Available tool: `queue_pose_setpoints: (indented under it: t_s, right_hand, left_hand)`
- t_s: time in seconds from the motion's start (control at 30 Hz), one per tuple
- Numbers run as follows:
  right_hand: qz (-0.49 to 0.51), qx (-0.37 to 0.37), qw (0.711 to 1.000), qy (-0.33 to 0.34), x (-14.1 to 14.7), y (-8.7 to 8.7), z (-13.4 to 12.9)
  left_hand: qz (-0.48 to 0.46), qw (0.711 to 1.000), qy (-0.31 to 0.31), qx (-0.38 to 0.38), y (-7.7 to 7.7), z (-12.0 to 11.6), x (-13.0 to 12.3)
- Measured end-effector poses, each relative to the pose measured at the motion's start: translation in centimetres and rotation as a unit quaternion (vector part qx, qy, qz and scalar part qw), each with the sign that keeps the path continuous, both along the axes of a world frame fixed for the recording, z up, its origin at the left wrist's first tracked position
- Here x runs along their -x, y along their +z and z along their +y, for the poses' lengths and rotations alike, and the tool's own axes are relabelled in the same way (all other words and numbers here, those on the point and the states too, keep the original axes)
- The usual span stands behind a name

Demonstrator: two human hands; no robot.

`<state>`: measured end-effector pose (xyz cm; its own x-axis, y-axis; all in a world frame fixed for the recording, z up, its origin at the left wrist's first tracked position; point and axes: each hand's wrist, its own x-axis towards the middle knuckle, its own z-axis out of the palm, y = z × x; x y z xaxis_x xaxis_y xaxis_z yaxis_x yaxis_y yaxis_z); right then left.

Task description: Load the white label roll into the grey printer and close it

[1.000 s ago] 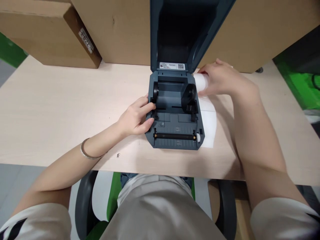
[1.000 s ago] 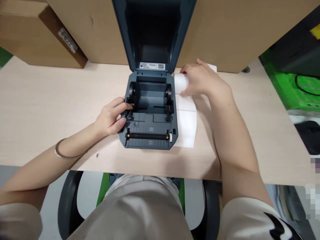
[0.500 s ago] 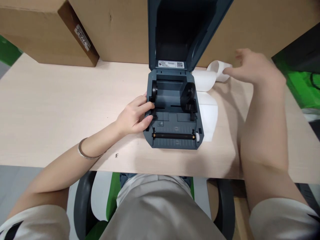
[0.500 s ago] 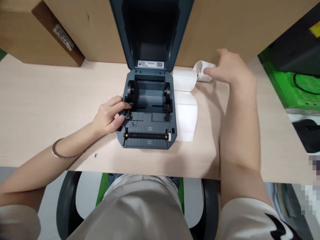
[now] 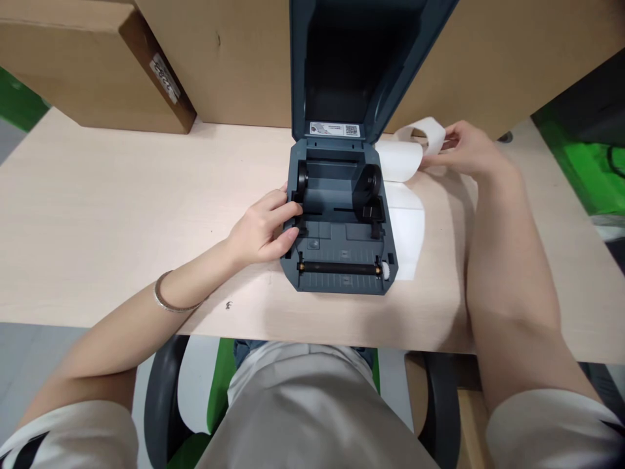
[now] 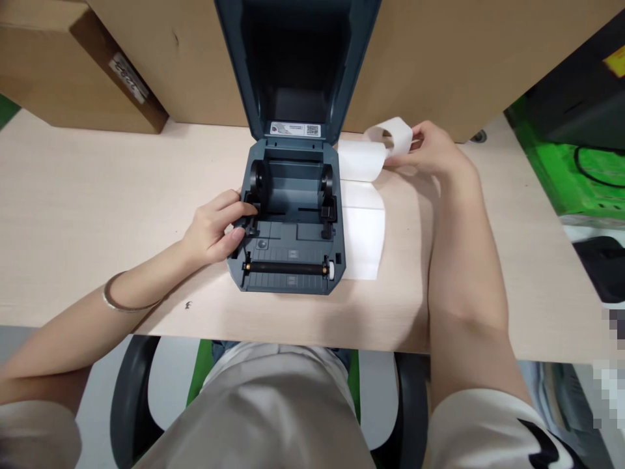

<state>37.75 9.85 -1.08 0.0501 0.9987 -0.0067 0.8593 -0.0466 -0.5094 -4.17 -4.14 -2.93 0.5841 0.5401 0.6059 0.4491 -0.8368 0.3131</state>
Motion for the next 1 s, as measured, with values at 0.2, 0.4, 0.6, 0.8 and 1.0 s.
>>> queue_pose_setpoints:
  t_s: [0.2,0.4,0.6,0.8,1.0]
  right_hand:
    - [-0.022,0.016,1.000,-0.012,1.1,0.6,-0.8]
    - [-0.014,0.002,1.000,-0.023,1.1,0.9,-0.8]
    - [0.050,-0.148,0.988,0.021,2.9,4.4,-1.6]
    - [0.162,-0.263,0.926,0.217,8.7,8.7,-6.2]
    - [0.058,-0.101,0.951,0.288,14.7,7.2,-8.8]
  left_hand:
    - [0.004,1.000,0.005,0.013,0.0,0.0,0.1]
    - [0.019,0.999,0.019,0.028,0.0,0.0,0.0]
    - [0.022,0.999,0.022,0.030,0.0,0.0,-0.1]
    - [0.009,1.000,0.008,0.009,-0.2,0.1,-0.2]
    - [0.000,1.000,0.002,0.006,-0.2,0.1,-0.2]
